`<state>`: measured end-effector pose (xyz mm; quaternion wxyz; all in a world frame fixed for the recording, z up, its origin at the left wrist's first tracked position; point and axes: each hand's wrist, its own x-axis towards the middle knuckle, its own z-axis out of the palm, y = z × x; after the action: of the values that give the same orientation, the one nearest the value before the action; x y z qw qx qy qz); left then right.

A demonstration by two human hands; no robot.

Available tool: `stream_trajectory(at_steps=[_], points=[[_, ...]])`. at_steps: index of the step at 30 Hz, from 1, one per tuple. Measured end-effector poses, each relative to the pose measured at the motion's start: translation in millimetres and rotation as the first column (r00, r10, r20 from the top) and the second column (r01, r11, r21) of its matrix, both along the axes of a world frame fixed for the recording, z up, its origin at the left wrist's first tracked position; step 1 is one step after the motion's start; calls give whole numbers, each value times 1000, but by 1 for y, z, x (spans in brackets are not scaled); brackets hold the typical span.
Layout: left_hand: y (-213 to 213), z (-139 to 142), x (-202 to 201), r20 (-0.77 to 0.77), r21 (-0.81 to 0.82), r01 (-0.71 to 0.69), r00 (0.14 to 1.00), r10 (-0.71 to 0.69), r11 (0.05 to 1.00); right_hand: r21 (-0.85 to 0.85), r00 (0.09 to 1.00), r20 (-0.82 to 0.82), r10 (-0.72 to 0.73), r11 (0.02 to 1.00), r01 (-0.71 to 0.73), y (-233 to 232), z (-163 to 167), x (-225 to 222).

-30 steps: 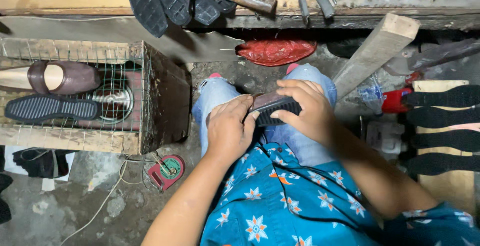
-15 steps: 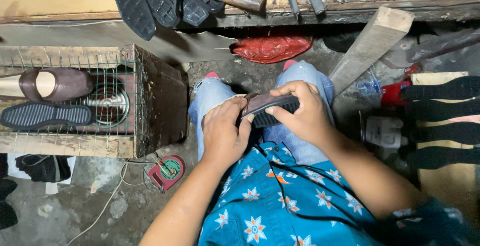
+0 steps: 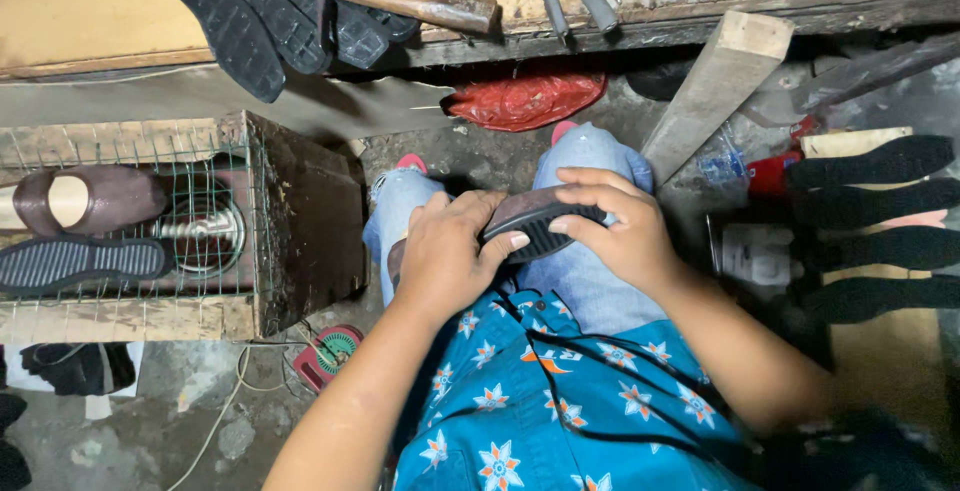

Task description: The person uses a wooden mallet to tap the sole of a brown shoe, then removes a pink insole and inserts a black rubber sole. The person continues to tap the shoe with the mallet to secure the sole.

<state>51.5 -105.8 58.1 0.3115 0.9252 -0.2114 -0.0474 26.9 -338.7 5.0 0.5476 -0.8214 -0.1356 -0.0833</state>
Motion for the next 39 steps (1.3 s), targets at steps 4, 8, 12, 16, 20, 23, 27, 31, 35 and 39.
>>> stream_trajectory(at_steps=[4,8,12,16,20,23,27,31,35,39], points=[[-1,1,-1,-17,-22,-1,1000,1,1000,34,999,44,-32,999,30,0,-10,-4],[-3,2,-5,0,-62,-7,1000,7,998,14,999,29,-41,999,41,2,-12,-4],[-6,3,-7,74,-68,3,997,2,998,180,984,-165,-69,979,99,3,-9,-3],[-14,0,2,26,-91,64,998,-61,994,150,971,-234,-46,985,83,1,-6,-4],[-17,-1,7,-184,-101,76,979,-93,992,230,968,-250,33,973,26,-8,-3,-8],[-16,-2,6,-101,-126,72,991,-85,989,26,1000,12,14,1000,-14,-14,-4,-14],[-15,-6,4,-145,-79,51,987,-62,996,150,995,-101,-15,988,30,-16,-14,-19],[-14,-11,0,-39,-103,68,997,-72,992,244,991,-136,1,969,32,-17,-27,-19],[-16,-16,-5,109,-89,66,992,-56,994,450,967,-250,50,890,70,-16,-38,-16],[-17,-14,-5,37,-63,23,999,-20,998,342,971,-235,40,939,43,-13,-38,-7]])
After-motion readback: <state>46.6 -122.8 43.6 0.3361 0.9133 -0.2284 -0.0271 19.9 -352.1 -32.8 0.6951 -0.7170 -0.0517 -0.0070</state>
